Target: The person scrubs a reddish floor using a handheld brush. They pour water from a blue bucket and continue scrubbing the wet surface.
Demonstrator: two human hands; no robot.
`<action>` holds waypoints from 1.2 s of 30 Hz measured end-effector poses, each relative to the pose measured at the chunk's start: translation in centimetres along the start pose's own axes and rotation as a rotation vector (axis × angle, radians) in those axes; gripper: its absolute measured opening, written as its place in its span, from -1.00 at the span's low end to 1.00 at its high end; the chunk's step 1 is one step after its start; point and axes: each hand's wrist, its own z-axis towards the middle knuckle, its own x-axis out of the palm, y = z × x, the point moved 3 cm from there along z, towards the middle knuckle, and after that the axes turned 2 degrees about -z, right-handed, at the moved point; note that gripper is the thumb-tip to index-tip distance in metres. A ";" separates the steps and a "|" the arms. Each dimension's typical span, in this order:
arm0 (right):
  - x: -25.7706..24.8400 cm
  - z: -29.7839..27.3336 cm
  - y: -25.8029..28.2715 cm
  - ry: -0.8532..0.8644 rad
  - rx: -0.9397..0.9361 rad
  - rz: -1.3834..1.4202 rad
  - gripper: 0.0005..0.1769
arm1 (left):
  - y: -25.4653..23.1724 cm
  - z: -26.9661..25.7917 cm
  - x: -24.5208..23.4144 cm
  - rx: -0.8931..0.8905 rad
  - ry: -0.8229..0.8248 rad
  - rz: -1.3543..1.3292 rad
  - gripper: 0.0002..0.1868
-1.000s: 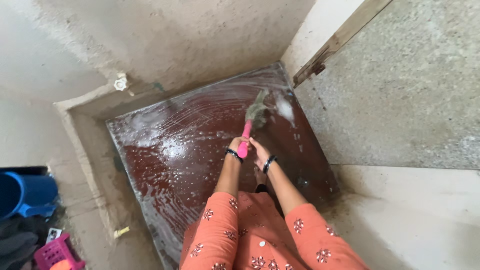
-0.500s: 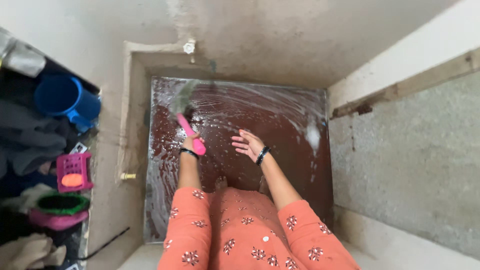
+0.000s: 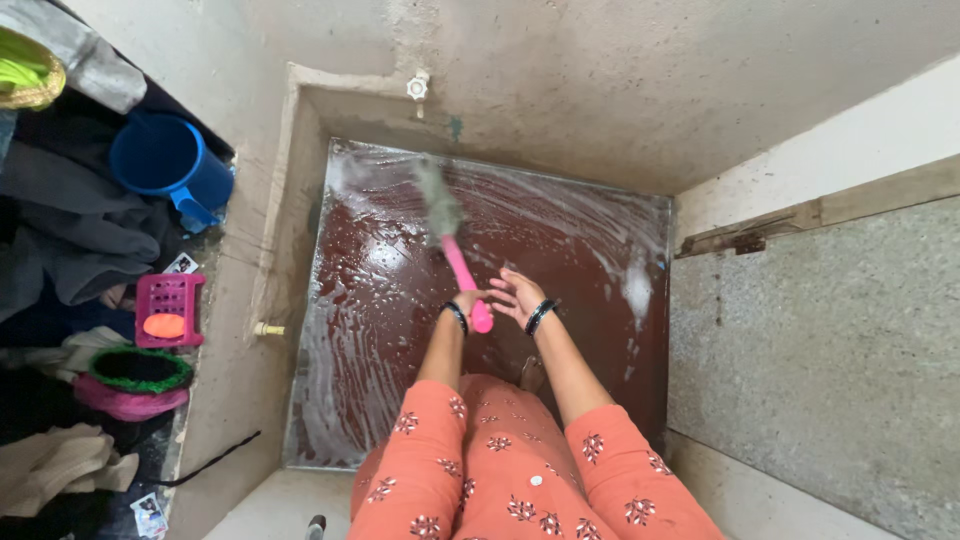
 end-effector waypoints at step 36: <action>8.0 3.7 -1.2 -0.012 0.251 -0.197 -0.45 | -4.2 -3.1 -5.3 0.136 0.227 -0.226 -0.89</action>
